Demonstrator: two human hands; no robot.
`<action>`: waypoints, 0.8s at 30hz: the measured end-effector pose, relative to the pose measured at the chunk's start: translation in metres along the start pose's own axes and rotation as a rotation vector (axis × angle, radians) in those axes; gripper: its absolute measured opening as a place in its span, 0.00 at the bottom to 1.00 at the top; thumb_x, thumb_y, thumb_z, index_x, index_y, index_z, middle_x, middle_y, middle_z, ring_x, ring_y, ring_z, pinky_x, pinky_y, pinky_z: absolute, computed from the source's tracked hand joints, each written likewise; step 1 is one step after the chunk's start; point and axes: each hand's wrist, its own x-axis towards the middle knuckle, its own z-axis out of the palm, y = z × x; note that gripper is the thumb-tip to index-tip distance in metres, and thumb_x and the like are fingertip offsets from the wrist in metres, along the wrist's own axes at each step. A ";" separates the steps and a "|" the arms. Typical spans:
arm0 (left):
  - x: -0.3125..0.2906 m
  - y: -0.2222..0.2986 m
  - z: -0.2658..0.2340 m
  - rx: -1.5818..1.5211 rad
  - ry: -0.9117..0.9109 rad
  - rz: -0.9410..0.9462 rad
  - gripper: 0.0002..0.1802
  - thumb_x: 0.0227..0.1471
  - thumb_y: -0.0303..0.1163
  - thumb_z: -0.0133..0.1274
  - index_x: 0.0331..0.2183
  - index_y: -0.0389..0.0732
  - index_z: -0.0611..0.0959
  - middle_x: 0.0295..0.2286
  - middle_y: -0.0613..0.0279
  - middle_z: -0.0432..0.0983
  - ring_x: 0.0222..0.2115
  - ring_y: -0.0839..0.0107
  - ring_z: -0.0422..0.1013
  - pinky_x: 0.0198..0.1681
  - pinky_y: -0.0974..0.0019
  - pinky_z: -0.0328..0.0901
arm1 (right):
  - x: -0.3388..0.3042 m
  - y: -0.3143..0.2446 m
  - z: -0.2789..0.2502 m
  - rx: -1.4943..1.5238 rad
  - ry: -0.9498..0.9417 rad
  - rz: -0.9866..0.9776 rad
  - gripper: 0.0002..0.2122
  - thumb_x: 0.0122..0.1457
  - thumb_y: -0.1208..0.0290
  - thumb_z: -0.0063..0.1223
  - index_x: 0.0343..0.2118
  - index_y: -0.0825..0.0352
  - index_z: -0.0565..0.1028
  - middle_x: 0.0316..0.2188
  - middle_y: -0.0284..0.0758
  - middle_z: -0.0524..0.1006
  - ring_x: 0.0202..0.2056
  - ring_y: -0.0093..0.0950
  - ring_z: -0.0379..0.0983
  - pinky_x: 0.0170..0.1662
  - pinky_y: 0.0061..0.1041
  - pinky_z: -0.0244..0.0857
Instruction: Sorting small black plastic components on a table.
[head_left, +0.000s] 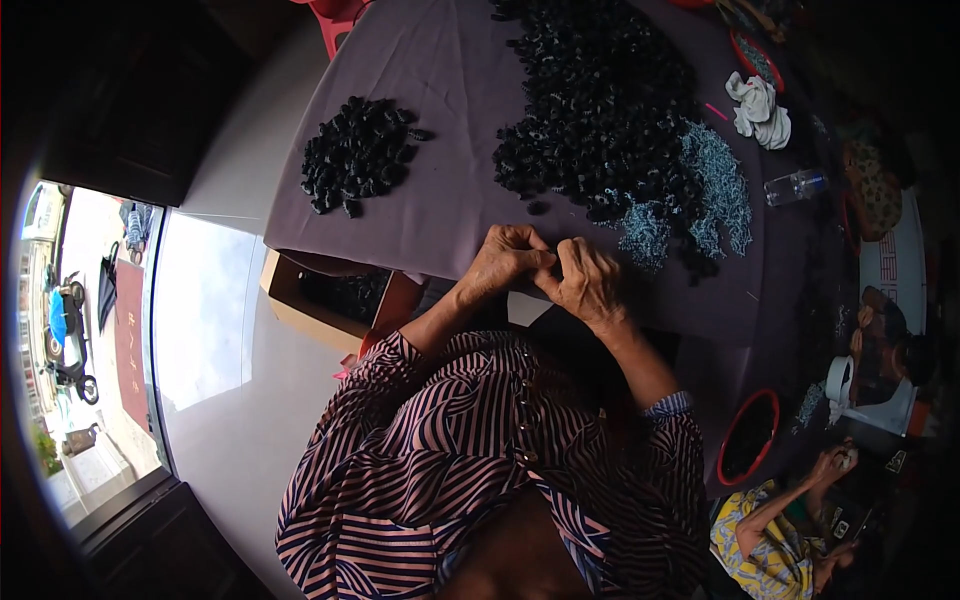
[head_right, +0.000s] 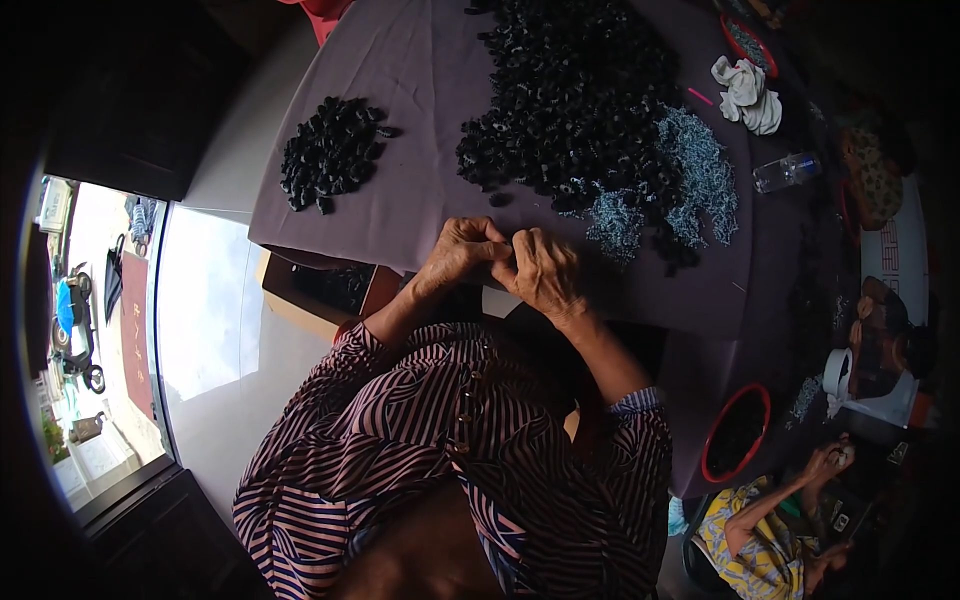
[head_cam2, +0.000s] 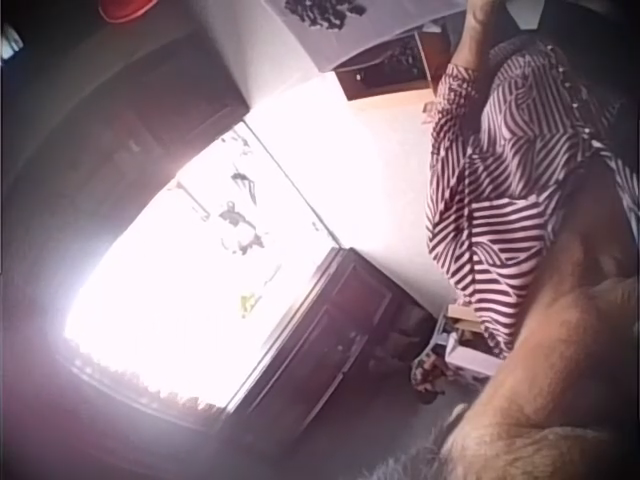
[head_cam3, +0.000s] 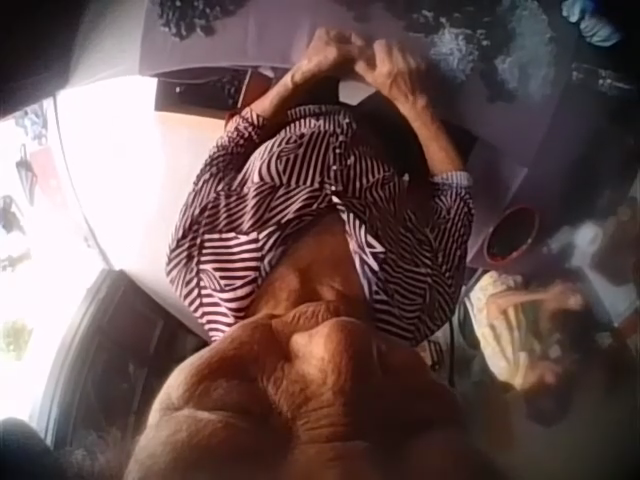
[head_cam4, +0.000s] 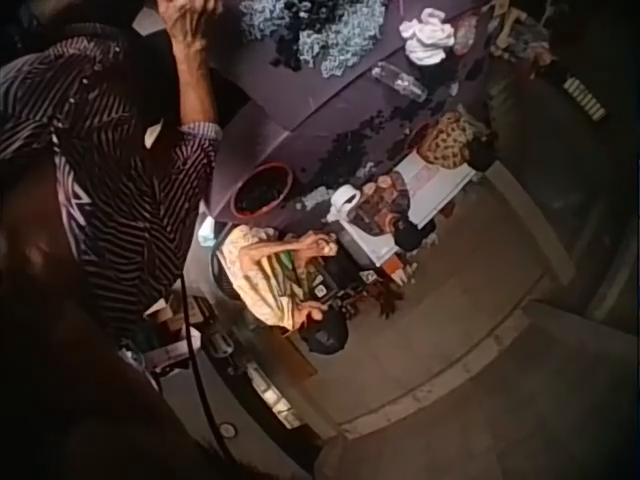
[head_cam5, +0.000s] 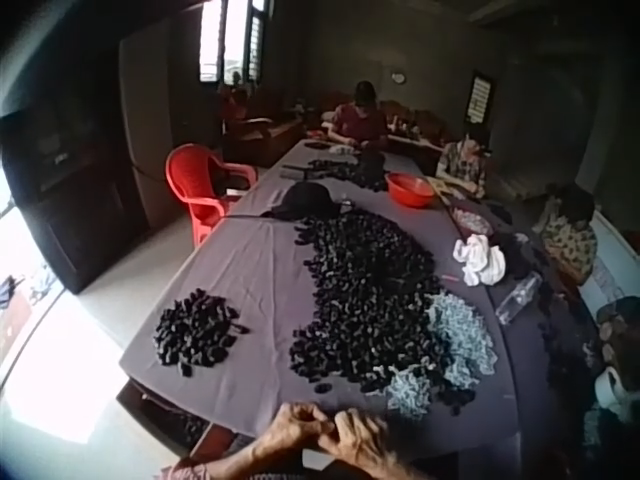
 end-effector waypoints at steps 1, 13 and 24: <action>0.000 0.000 -0.001 0.013 -0.004 0.013 0.03 0.34 0.22 0.49 0.16 0.35 0.71 0.14 0.66 0.68 0.16 0.82 0.62 0.19 0.80 0.57 | 0.001 0.000 0.000 -0.002 0.009 -0.006 0.08 0.37 0.69 0.47 0.16 0.65 0.61 0.12 0.32 0.61 0.13 0.25 0.61 0.14 0.20 0.57; -0.003 -0.002 -0.004 0.002 -0.018 0.026 0.02 0.35 0.23 0.48 0.18 0.35 0.71 0.15 0.66 0.68 0.17 0.82 0.62 0.20 0.81 0.57 | 0.004 -0.003 0.000 0.095 -0.007 -0.011 0.09 0.37 0.71 0.47 0.15 0.65 0.60 0.12 0.32 0.60 0.13 0.25 0.61 0.15 0.19 0.58; -0.005 0.000 0.004 -0.078 -0.008 0.007 0.03 0.38 0.25 0.48 0.20 0.38 0.70 0.15 0.68 0.67 0.15 0.84 0.61 0.17 0.82 0.55 | -0.016 0.036 -0.001 0.141 0.066 0.298 0.03 0.44 0.81 0.42 0.24 0.71 0.64 0.20 0.37 0.65 0.25 0.32 0.61 0.26 0.26 0.57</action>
